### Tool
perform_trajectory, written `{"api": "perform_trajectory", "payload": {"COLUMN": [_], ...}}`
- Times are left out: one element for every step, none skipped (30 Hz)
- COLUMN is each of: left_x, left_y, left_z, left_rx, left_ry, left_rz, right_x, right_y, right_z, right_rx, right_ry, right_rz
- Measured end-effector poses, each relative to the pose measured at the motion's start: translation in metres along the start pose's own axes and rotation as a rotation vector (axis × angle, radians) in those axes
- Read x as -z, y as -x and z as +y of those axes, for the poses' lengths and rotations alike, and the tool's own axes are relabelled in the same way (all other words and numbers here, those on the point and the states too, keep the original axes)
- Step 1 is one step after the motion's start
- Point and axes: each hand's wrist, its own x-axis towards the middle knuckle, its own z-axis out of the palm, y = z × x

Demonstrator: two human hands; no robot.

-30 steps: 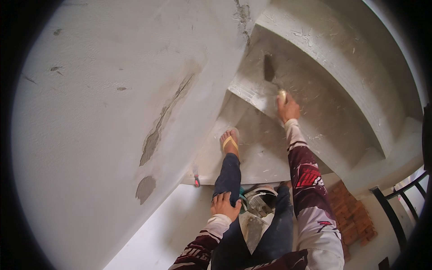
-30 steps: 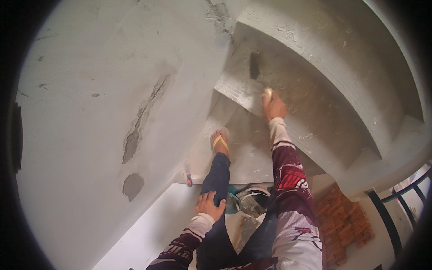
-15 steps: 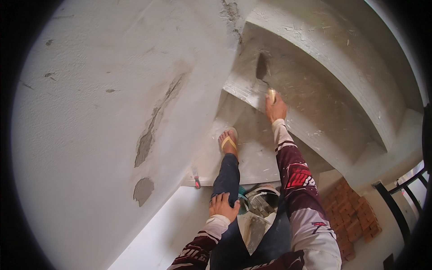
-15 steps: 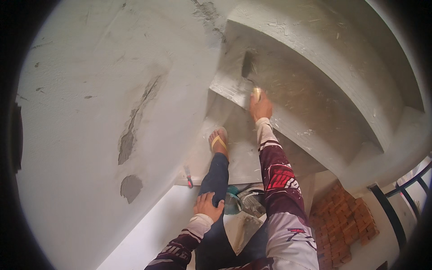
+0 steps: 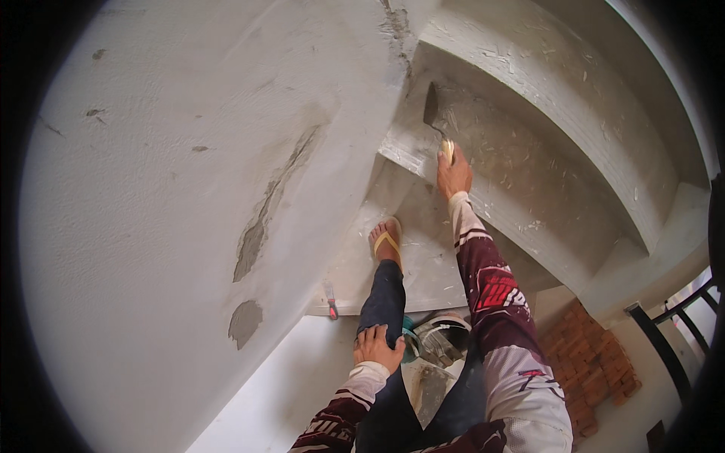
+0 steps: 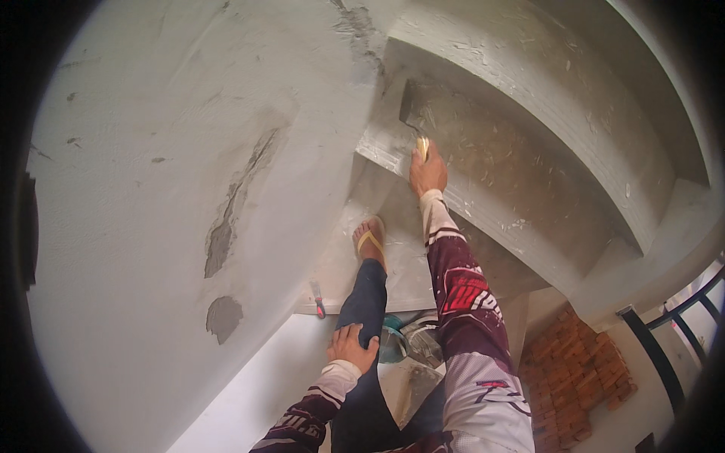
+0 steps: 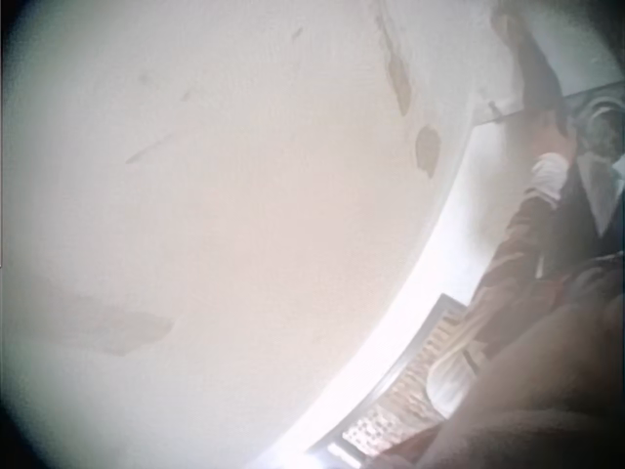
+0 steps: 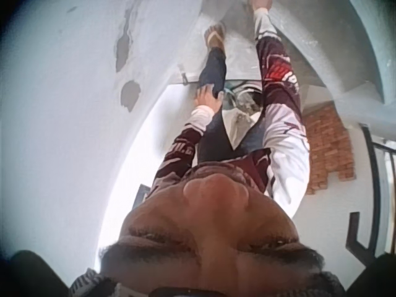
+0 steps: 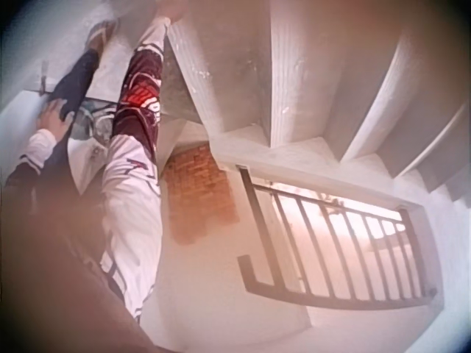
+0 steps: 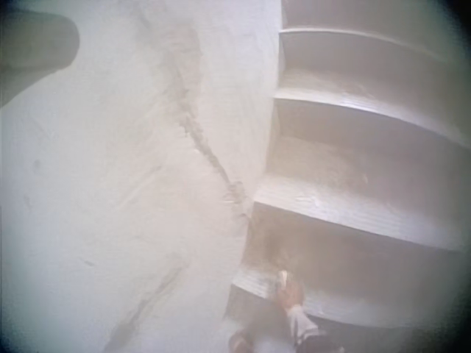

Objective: The person applies plaster to a curved wall and spiral staircase using a trowel and a brush. They scoop plaster from a bucket, spread it on the wall, and smooth it with a brush, working methodically along the staircase.

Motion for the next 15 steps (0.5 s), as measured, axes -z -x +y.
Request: {"api": "perform_trajectory", "payload": {"left_x": [0.0, 0.0, -0.001, -0.001, -0.002, -0.002, -0.002, -0.002, -0.002, -0.002, -0.001, -0.001, 0.0, 0.0, 0.0], "left_y": [0.0, 0.0, -0.001, -0.002, -0.002, 0.0, 0.0, -0.002, -0.004, -0.003, -0.002, -0.002, -0.003, -0.003, -0.002], "left_z": [0.001, 0.002, 0.002, 0.001, 0.0, -0.002, -0.004, -0.005, -0.004, -0.005, -0.007, -0.006, -0.005, -0.004, -0.004], "left_rx": [-0.004, -0.008, -0.013, -0.019, -0.026, -0.029, -0.026, -0.023, -0.018, -0.019, -0.021, -0.024, -0.026, -0.028, -0.033], "left_ry": [-0.003, -0.007, -0.015, -0.013, -0.011, -0.008, -0.011, -0.013, -0.013, -0.001, 0.012, 0.025, 0.016, 0.007, -0.006], "left_rz": [-0.003, -0.006, -0.007, -0.002, 0.003, 0.005, 0.008, 0.012, 0.016, 0.011, 0.006, 0.006, 0.015, 0.024, 0.029], "right_x": [0.0, -0.001, -0.001, -0.004, -0.005, -0.005, -0.004, -0.003, -0.004, -0.009, -0.015, -0.016, -0.017, -0.019, -0.02], "right_y": [-0.006, -0.015, -0.023, -0.033, -0.042, -0.044, -0.043, -0.042, -0.041, -0.037, -0.027, -0.02, -0.015, -0.01, -0.006], "right_z": [-0.005, -0.01, -0.016, -0.021, -0.025, -0.029, -0.03, -0.033, -0.034, -0.028, -0.021, -0.02, -0.021, -0.022, -0.024], "right_rx": [0.0, 0.0, -0.001, -0.023, -0.045, -0.069, -0.09, -0.11, -0.128, -0.128, -0.128, -0.124, -0.104, -0.085, -0.07], "right_ry": [-0.008, -0.016, -0.028, -0.017, -0.007, 0.006, -0.003, -0.012, -0.02, -0.023, -0.027, -0.032, -0.028, -0.025, -0.02], "right_rz": [-0.006, -0.012, -0.016, -0.054, -0.092, -0.133, -0.108, -0.083, -0.06, -0.023, 0.014, 0.054, 0.027, 0.0, -0.023]}}
